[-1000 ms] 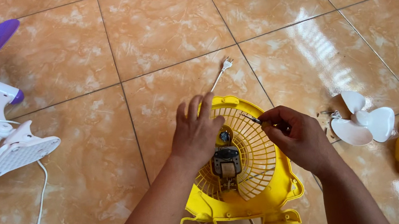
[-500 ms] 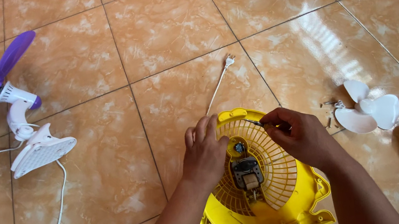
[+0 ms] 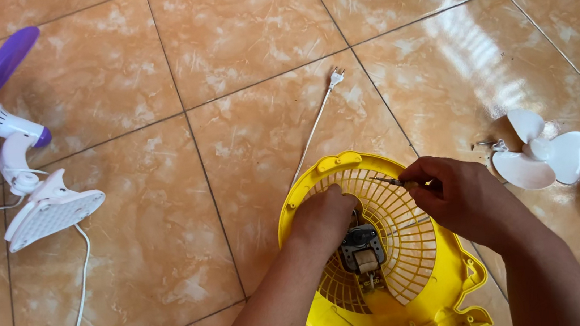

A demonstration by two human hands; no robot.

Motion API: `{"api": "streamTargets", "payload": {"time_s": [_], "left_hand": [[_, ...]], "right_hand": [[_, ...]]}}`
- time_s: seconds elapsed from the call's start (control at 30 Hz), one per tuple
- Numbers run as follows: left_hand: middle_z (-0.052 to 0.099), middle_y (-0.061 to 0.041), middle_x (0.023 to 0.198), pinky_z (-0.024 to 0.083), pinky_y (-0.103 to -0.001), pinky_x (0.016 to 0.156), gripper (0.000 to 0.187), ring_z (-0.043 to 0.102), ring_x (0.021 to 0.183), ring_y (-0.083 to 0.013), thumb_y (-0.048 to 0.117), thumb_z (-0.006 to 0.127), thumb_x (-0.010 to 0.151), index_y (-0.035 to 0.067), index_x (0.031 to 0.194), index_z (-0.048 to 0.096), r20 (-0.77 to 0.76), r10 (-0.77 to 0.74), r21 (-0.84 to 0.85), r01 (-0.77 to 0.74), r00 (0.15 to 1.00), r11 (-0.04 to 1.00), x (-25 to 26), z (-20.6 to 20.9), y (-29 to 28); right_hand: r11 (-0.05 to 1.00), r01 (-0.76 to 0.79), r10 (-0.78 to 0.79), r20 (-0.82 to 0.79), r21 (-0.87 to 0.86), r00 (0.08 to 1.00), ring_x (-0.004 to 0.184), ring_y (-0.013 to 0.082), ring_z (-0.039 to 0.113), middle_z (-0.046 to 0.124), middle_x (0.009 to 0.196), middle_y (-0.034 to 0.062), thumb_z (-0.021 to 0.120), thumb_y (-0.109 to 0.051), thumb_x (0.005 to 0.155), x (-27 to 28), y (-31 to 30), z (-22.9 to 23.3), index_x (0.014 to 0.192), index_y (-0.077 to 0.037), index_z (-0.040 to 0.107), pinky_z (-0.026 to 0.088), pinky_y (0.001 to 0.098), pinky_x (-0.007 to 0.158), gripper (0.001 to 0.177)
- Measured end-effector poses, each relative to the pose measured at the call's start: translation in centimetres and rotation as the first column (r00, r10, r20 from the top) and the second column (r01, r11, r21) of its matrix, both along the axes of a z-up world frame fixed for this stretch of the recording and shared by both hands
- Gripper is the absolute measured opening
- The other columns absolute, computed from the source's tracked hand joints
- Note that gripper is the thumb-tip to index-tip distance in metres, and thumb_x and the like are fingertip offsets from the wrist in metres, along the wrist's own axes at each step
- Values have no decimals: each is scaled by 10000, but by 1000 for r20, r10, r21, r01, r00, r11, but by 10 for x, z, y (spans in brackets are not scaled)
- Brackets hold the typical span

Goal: The person disassembles a yellow electric fan, removes the motor, and then reassembles it by securing the motor back into the fan housing with screws. The person uses a screwdriver to tighten the screws and reattaches the rear cover.

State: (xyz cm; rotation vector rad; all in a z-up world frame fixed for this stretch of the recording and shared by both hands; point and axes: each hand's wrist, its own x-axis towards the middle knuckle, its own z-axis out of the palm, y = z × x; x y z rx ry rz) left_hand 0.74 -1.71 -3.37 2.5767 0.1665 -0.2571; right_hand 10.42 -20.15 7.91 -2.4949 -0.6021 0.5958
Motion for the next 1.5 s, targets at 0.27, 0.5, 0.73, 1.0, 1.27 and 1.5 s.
{"api": "streamTargets", "payload": {"time_s": [0.27,0.5,0.73,1.0,1.27,1.5], "left_hand": [[684,-154,1082,554,-455,877,159,667,1069,-333,99,616,872,99,955,752,134,-40,85,28,990,996,-4,-15,-2],[698,-132,1021,539,-446,905,132,666,1039,-309,96,627,854,72,910,744,215,-96,203,52,972,978,-6,-23,-8],[694,-120,973,515,-434,920,182,665,1006,-301,51,609,827,86,920,761,275,-104,202,49,956,978,-8,-26,-3],[665,-106,973,528,-420,872,214,638,983,-284,79,626,856,58,1042,729,412,-180,201,104,893,974,-11,-33,-5],[668,-82,972,550,-409,890,91,656,997,-269,82,632,837,90,878,714,366,-266,246,183,892,952,-14,-32,-2],[659,-93,1018,576,-417,790,106,672,993,-275,76,638,822,80,877,728,265,-148,179,102,953,979,-13,-28,-2]], "right_hand": [[997,-34,35,11,-64,999,807,244,788,809,915,103,717,-280,911,-1,7,-3,1093,-119,760,596,361,742,247],[997,-26,27,23,-70,999,811,262,782,803,911,111,721,-297,913,-3,9,-1,1095,-116,745,591,371,740,258],[999,-35,35,4,-16,999,835,214,809,813,917,98,751,-310,891,-2,5,-4,1080,-98,731,609,340,747,285],[998,-41,41,-7,-49,999,833,215,808,812,916,102,757,-311,900,-2,5,-7,1074,-91,728,612,341,749,283],[998,-43,42,-29,-49,999,840,220,807,810,921,106,758,-309,903,-1,4,-8,1080,-91,726,612,340,754,282],[998,-67,67,-26,4,997,818,223,805,810,909,107,725,-259,872,-1,3,-9,1062,-82,736,613,337,741,260]]}}
